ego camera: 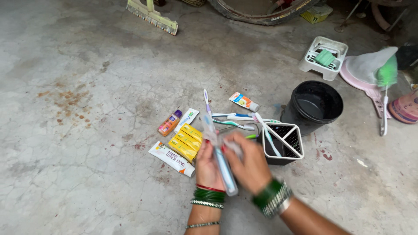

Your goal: The person wipes several toothbrushes with a white cloth and places them into a black holder. The person also wipes a toothpaste tube and a small bottle before placing them on the floor.

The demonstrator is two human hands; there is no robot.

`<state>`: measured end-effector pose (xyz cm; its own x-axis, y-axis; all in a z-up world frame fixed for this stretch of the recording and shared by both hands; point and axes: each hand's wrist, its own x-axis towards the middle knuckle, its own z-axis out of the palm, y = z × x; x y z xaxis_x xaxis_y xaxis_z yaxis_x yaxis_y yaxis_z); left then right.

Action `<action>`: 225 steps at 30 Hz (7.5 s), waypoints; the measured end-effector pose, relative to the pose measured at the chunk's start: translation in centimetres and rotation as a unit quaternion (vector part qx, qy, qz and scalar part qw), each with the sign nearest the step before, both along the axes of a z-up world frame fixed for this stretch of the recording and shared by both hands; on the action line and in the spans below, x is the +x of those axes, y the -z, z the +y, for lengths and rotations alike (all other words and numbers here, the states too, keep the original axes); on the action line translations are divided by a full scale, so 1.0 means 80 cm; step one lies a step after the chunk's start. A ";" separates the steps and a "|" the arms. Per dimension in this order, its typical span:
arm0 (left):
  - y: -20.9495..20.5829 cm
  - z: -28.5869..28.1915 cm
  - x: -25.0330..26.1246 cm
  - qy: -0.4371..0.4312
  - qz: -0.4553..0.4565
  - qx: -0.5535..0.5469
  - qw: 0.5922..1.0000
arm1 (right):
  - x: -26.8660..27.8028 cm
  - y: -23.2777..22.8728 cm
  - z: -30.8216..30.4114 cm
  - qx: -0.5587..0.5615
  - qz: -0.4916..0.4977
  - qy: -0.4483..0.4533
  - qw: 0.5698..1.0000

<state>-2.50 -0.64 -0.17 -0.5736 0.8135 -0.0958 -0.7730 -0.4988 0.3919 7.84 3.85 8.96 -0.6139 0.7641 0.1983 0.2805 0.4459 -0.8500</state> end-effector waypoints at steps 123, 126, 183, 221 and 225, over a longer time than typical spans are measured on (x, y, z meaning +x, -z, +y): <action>-0.022 0.126 -0.105 0.009 0.811 -0.328 0.484 | 0.135 -0.002 0.128 -0.097 0.127 0.264 0.951; -0.044 0.121 -0.107 -0.011 0.750 -0.348 0.562 | 0.144 0.002 0.131 -0.071 0.097 0.282 0.952; -0.041 0.087 0.035 -0.050 0.542 -0.353 0.761 | 0.312 -0.011 0.203 -0.339 -0.165 -0.034 0.926; -0.058 0.035 0.128 -0.013 0.460 -0.404 0.790 | 0.230 -0.015 0.140 0.022 -0.223 0.010 0.974; -0.059 0.046 0.139 -0.076 0.441 -0.389 0.805 | 0.236 -0.004 0.144 0.004 -0.173 -0.001 0.985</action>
